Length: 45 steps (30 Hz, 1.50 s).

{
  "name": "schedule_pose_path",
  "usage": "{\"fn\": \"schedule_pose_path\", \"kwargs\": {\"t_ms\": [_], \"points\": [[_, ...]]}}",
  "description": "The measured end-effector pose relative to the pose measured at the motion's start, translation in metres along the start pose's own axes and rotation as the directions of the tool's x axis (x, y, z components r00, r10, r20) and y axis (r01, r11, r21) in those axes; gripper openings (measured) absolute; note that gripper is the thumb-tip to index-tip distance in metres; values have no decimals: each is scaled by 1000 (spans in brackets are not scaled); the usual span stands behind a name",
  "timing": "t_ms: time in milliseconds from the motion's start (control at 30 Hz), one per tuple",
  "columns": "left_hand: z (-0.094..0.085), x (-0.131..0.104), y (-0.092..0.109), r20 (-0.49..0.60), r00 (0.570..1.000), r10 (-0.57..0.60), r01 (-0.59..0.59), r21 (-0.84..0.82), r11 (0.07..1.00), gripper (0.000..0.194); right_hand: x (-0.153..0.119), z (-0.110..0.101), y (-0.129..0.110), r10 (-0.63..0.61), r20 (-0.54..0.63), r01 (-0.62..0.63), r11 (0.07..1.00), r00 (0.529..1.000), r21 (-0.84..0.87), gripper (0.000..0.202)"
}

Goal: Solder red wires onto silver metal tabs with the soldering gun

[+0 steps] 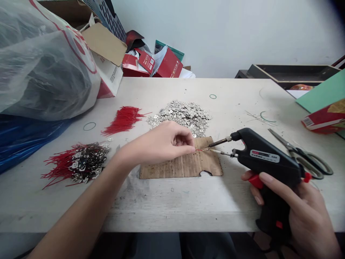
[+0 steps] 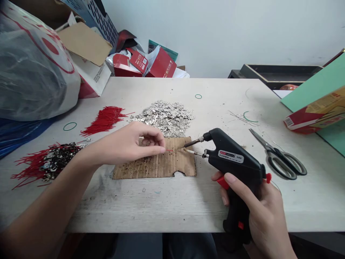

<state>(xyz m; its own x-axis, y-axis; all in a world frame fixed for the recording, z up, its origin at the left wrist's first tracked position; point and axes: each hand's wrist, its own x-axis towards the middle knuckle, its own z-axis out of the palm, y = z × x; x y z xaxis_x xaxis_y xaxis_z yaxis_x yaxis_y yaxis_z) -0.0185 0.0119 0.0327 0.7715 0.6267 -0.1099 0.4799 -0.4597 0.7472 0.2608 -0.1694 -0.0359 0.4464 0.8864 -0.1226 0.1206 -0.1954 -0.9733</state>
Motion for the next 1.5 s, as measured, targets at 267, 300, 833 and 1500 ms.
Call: {"fn": "schedule_pose_path", "kwargs": {"t_ms": [267, 300, 833, 1500], "points": [[8, 5, -12, 82, 989, -120, 112, 101, 989, 9, 2, -2, 3, 34, -4, -34, 999, 999, -5, 36], [8, 5, -13, 83, 989, -120, 111, 98, 989, 9, 2, -2, 3, 34, -6, -34, 999, 999, -5, 37], [7, 3, -14, 100, 989, -110, 101, 87, 991, 9, 1, 0, 3, 28, -14, -27, 999, 1000, 20, 32], [7, 3, -14, 98, 989, -108, 99, 96, 990, 11, 0, -8, 6, 43, 80, -39, 998, 996, -47, 36]]}}
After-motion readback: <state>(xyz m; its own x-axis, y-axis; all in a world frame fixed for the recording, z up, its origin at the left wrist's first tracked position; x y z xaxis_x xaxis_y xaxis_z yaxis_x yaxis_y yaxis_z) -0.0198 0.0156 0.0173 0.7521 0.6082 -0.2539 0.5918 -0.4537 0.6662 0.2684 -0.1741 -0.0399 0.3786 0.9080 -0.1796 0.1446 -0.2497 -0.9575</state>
